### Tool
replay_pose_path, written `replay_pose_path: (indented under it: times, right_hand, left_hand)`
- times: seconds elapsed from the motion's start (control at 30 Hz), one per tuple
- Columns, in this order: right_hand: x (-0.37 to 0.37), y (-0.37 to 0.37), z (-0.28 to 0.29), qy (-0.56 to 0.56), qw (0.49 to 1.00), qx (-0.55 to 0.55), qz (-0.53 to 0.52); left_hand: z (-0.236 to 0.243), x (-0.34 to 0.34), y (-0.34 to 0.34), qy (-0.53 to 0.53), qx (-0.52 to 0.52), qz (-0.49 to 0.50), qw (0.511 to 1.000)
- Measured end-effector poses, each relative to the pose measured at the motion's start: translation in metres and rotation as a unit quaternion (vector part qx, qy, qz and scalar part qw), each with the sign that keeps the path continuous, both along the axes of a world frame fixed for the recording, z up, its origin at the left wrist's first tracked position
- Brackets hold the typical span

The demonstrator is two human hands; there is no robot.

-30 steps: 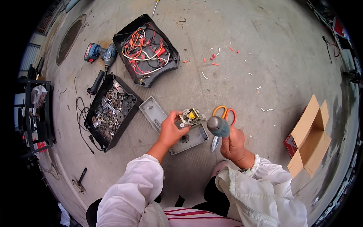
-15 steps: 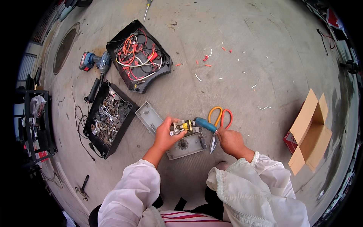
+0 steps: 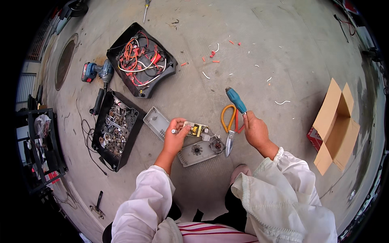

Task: The person uses scissors to pry open a gray plastic electrical box, then removes the internal circuit board and components. They use a screwdriver to adjust parts on the board and handle wires and small parts while working on the ground.

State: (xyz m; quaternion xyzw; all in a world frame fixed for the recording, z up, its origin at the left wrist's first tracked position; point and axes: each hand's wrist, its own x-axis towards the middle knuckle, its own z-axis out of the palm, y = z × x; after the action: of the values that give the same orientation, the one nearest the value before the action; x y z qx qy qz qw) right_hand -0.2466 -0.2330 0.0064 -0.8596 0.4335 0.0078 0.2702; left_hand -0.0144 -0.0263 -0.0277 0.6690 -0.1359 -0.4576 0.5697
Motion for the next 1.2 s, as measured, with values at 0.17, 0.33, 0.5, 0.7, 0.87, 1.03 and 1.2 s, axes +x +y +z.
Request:
replay_pose_path:
  times: [0.17, 0.33, 0.5, 0.7, 0.87, 1.03, 1.2]
  right_hand:
    - [-0.019, -0.018, -0.028, 0.076, 0.996, -0.026, -0.041]
    - [-0.016, -0.007, -0.038, 0.020, 0.997, 0.029, -0.076]
    - [-0.016, -0.006, -0.036, -0.019, 0.996, 0.050, -0.078]
    - [0.000, 0.002, 0.002, 0.022, 1.000, -0.014, -0.001]
    - [0.029, 0.016, 0.059, -0.208, 0.963, 0.071, 0.157]
    - [0.047, 0.028, 0.083, -0.192, 0.942, 0.159, 0.227]
    - [0.046, 0.035, 0.091, -0.181, 0.942, 0.152, 0.238]
  left_hand:
    - [0.005, 0.002, -0.023, 0.014, 0.078, -0.024, 0.997]
    - [0.004, -0.003, -0.027, 0.127, 0.025, -0.030, 0.991]
    - [-0.002, -0.012, -0.030, 0.163, -0.014, -0.032, 0.986]
    - [0.005, -0.013, -0.029, 0.279, -0.047, 0.005, 0.959]
    - [0.050, -0.023, -0.045, 0.307, -0.011, -0.058, 0.950]
    - [0.076, -0.035, -0.042, 0.243, 0.021, -0.103, 0.964]
    - [0.082, -0.037, -0.032, 0.289, -0.013, -0.107, 0.951]
